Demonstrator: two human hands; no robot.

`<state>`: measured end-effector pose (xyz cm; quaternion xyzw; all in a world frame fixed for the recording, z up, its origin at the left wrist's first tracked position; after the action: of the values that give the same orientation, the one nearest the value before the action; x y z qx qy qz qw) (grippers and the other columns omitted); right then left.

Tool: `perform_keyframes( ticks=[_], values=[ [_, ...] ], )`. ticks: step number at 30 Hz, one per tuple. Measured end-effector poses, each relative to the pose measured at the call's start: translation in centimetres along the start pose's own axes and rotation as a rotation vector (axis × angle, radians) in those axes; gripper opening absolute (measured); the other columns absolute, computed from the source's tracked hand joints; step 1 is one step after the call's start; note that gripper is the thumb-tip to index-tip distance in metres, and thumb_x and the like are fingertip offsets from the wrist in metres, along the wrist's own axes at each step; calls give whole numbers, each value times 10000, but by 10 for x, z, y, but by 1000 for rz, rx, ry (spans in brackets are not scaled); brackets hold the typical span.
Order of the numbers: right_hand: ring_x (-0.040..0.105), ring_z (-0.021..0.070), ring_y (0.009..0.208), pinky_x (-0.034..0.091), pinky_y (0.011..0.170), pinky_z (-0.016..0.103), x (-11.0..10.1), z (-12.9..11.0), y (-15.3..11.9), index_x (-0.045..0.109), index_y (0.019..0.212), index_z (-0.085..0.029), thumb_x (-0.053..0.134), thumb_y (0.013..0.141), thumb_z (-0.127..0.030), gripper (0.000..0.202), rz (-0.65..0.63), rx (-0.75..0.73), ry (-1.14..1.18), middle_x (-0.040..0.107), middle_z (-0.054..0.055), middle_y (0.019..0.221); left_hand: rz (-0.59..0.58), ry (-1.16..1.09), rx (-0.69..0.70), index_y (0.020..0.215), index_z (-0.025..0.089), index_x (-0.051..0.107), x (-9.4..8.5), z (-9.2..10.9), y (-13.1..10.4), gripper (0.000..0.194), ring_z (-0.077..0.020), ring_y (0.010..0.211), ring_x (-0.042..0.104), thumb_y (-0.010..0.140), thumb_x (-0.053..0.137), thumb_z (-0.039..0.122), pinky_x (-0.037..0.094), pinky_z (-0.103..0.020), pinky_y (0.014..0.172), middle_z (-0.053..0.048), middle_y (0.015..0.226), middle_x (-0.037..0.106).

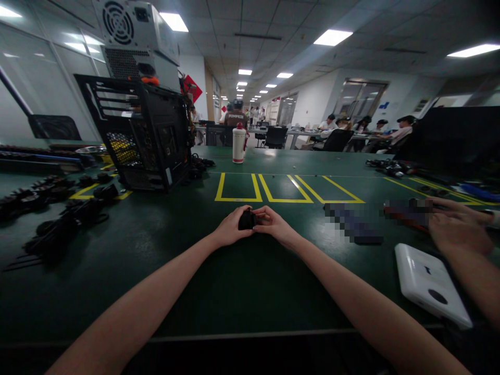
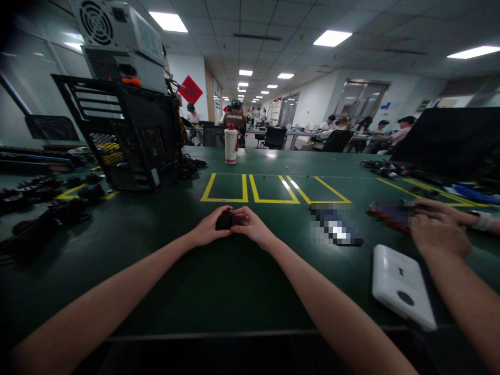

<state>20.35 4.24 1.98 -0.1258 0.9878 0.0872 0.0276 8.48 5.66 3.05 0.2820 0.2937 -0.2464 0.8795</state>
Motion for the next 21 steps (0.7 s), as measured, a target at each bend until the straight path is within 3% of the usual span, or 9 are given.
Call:
perform_keyframes(
  ticks=[8, 14, 21],
  values=[
    [565, 139, 834, 428, 813, 342, -2, -1, 0, 548, 808, -202, 658, 648, -272, 206, 65, -25, 29, 592, 2, 904, 11, -14, 3, 1225, 201, 358, 0, 1, 0, 633, -258, 1150, 435, 665, 633, 310, 332, -417, 974, -91, 1242, 457],
    [572, 155, 903, 421, 860, 359, -2, -2, 2, 555, 948, -212, 674, 617, -198, 353, 57, 12, 37, 594, 20, 982, 11, -20, -16, 1223, 210, 363, -1, 2, -1, 631, -259, 1125, 455, 663, 637, 309, 352, -423, 956, -84, 1231, 467],
    [568, 154, 925, 413, 885, 356, -3, -2, 1, 560, 880, -198, 688, 601, -195, 307, 38, -54, 12, 592, 11, 982, -2, -5, -17, 1232, 209, 352, -1, 2, -1, 628, -256, 1133, 449, 680, 622, 342, 361, -411, 950, -88, 1251, 446]
  ],
)
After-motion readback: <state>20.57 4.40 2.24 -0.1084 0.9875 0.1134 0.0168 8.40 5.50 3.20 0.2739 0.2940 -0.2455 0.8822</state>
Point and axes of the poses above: each hand's wrist, its own y-axis towards the middle knuckle, its own x-axis out of the palm, z = x × y, the point moved 7 cm from there along y, towards the middle knuckle
